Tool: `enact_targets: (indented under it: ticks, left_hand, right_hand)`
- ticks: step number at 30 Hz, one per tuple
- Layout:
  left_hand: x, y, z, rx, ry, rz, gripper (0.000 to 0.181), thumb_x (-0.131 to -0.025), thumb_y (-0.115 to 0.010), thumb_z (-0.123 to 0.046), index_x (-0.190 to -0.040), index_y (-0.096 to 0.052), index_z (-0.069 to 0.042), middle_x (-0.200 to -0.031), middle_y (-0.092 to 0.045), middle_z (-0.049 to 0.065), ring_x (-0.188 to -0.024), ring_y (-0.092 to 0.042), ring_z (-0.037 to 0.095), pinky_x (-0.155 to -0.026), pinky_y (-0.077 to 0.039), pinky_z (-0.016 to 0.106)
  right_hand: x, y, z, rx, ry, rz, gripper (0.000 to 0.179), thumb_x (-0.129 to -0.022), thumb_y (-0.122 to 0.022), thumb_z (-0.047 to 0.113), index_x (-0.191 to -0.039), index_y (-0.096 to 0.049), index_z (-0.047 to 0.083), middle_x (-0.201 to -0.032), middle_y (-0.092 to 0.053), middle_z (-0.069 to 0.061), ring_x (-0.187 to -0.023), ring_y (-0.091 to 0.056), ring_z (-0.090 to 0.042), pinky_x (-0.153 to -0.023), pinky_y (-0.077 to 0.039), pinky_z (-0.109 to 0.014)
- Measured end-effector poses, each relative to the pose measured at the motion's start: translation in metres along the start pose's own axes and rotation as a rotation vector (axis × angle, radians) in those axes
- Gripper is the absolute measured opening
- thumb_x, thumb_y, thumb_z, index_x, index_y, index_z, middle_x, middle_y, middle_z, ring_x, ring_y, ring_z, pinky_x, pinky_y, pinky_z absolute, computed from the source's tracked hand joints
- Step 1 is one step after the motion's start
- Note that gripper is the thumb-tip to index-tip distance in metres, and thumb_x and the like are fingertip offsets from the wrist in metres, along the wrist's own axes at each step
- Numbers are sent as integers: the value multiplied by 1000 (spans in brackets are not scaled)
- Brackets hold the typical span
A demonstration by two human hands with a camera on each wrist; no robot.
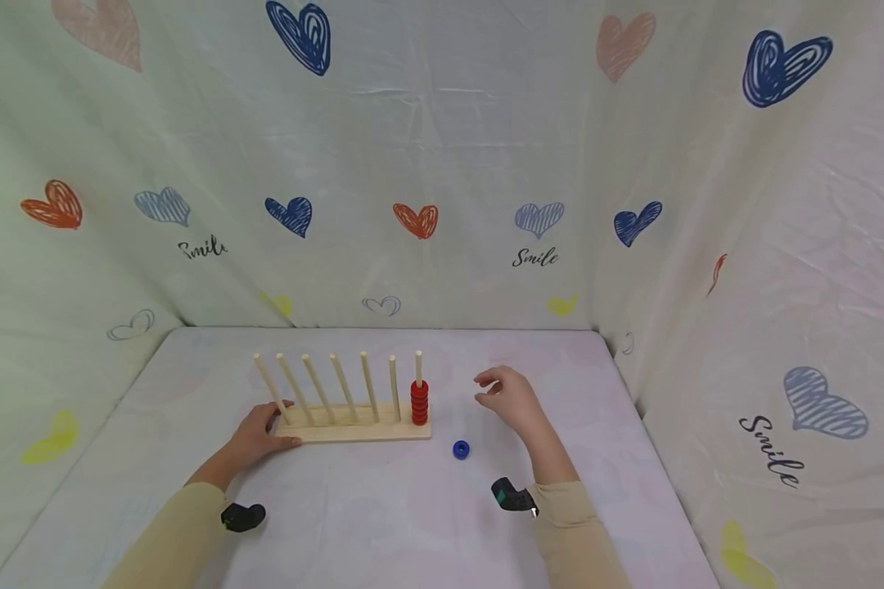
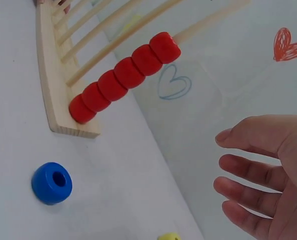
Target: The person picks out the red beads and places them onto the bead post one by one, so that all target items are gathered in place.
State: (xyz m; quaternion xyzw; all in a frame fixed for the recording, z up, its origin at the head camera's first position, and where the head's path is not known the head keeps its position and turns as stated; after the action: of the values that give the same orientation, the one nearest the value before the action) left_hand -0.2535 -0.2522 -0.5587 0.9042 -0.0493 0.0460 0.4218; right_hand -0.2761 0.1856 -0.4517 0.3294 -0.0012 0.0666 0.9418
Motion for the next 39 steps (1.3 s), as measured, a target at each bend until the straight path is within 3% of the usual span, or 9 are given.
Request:
enact_targets:
  ticks: [10,18,25,33,39]
  left_hand:
    - [-2,-1,2,12,23,1,75,-77,-84,-25,-136,-47,4,-132,-46,29,-120,-44,43,-100,-37,58]
    - [1,-2,2,22,26,4,75,-77,-84,-25,-136,-47,3,-132,-46,29,-120,-44,43,-100,-36,59]
    - [2,0,-1,18,26,3,76,-77,-84,-26,-136,-47,3,-132,-46,29,-120,-44,44,-100,-36,59]
    - [2,1,-2,-14,-8,-12,78,-75,-85,-29,-134,-48,5,-128,-48,28,-115,-46,42,-98,-38,57]
    - [1,0,0,-9,3,-10,78,-75,-85,-29,-135,-47,4,-128,-48,27,-115,-46,41,-98,-38,57]
  right_hand:
    - [3,-2,-19,21,-19,1,25,-86,-72,5,-109,-68,0,-92,-62,-11,-72,-56,-20,-61,-51,-30]
    - [4,-3,-34,57,-60,-3,27,-86,-72,5,-112,-67,-2,-102,-63,-17,-87,-56,-24,-71,-53,-33]
    - [4,-3,-46,52,-69,-23,27,-85,-73,4,-110,-67,-3,-96,-63,-9,-85,-56,-23,-72,-51,-32]
    - [5,-4,-59,47,-91,-43,26,-84,-73,4,-108,-67,-4,-101,-64,-13,-87,-57,-25,-71,-51,-33]
    - [6,-4,-67,51,-131,-58,26,-85,-73,5,-110,-68,-3,-106,-63,-15,-89,-56,-25,-71,-52,-32]
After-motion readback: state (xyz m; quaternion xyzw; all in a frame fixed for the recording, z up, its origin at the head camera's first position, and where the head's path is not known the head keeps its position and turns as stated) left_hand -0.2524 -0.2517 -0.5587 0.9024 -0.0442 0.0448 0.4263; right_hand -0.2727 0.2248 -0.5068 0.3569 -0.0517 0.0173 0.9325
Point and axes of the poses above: each hand's wrist, its own x-axis away from the middle knuckle, its own y-axis out of the back of the hand, z = x × y, the point moved 5 cm from there along -x, towards the middle knuckle
